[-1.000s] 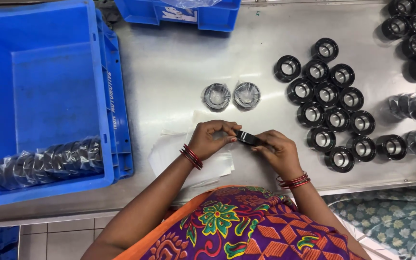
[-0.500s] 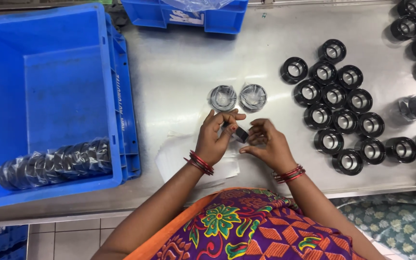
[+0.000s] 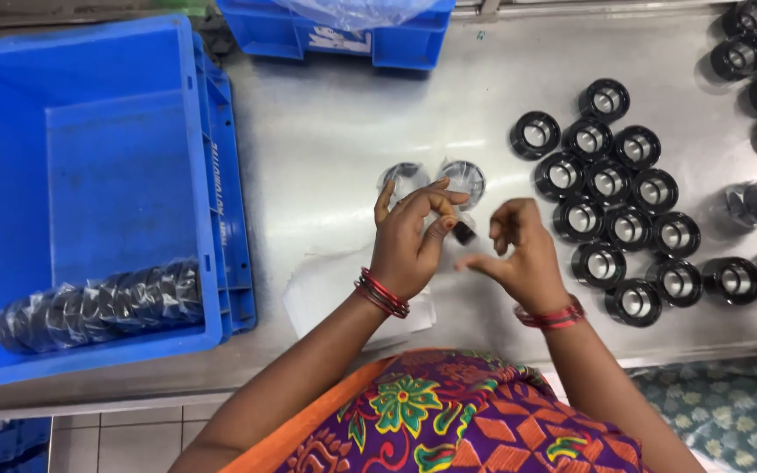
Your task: Packing round black automotive parts into plastic bags and placing them in blue storage bins.
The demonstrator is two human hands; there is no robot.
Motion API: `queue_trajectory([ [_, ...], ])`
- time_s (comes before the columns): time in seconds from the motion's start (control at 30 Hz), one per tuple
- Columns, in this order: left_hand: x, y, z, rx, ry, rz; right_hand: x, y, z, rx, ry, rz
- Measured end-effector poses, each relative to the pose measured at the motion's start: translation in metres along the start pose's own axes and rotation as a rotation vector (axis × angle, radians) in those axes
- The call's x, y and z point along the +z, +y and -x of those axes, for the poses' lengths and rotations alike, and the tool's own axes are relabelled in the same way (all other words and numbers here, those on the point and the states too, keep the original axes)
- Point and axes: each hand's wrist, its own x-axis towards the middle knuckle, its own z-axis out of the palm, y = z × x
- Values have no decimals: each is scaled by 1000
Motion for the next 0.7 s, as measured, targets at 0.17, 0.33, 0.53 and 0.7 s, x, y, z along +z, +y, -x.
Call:
queue_trajectory([
  [0.17,1,10,-10,15,-17,160,1,24,16,56,-159,-158],
  [0.33,-5,15,-20,-6,-72,215,5,24,25,145,-189,-270],
  [0.53,-23,26,-43,28,-183,454,14,49,14,145,-178,-298],
  [0.7,-26,23,-58,186,-274,221,21,23,-6,-31,-147,-635],
])
